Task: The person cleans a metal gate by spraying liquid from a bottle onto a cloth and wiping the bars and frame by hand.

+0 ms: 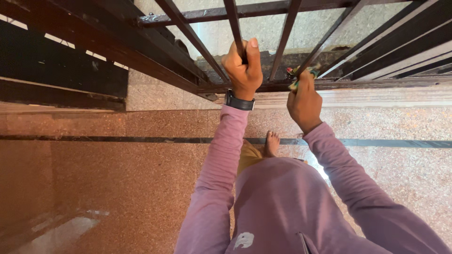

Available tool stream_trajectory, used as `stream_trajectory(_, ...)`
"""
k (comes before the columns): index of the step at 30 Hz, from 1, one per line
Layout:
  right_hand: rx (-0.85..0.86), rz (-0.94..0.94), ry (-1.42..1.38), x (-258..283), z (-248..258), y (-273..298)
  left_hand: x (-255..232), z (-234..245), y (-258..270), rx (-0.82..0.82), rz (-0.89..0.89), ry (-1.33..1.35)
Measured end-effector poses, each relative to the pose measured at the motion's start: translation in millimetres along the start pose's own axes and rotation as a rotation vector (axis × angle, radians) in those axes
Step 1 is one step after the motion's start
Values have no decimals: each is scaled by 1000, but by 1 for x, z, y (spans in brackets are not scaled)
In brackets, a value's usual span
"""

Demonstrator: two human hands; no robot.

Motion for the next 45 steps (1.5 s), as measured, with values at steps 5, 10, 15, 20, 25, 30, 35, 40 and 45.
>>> stream_trajectory(5,-117,142,113,1,15,8,-3,-1,1,0,14,-11)
stream_trajectory(10,-1,-13,200,-15,-5,-11,-6,0,0,-2,10,-9)
stream_trajectory(15,-5,-7,167,-22,-4,9,-5,-1,1,-2,18,-2)
stream_trajectory(20,-225,71,72,-27,28,46,-3,0,3,-10,15,-27)
stream_trajectory(25,-457,-69,-332,-61,45,32,1,-1,5,-33,-21,-44)
stream_trajectory(30,-234,-219,-733,-91,15,-5,11,-2,8,-35,-10,-26)
stream_trajectory(35,-64,-350,-899,-89,11,-12,7,-4,5,-23,-1,15)
stream_trajectory(40,-145,11,3,-51,43,-4,-1,-2,4,-27,-2,-27)
stream_trajectory(45,-251,102,39,-32,49,12,-1,-1,4,-16,-5,-53)
Point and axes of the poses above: each hand's wrist, its own y-axis away from the middle knuckle, its own z-axis out of the back of the hand, x = y × z, the point moved 7 cm from there along -y, towards the middle knuckle, and after that the axes turned 2 degrees about -x, right-handed, at the moved point
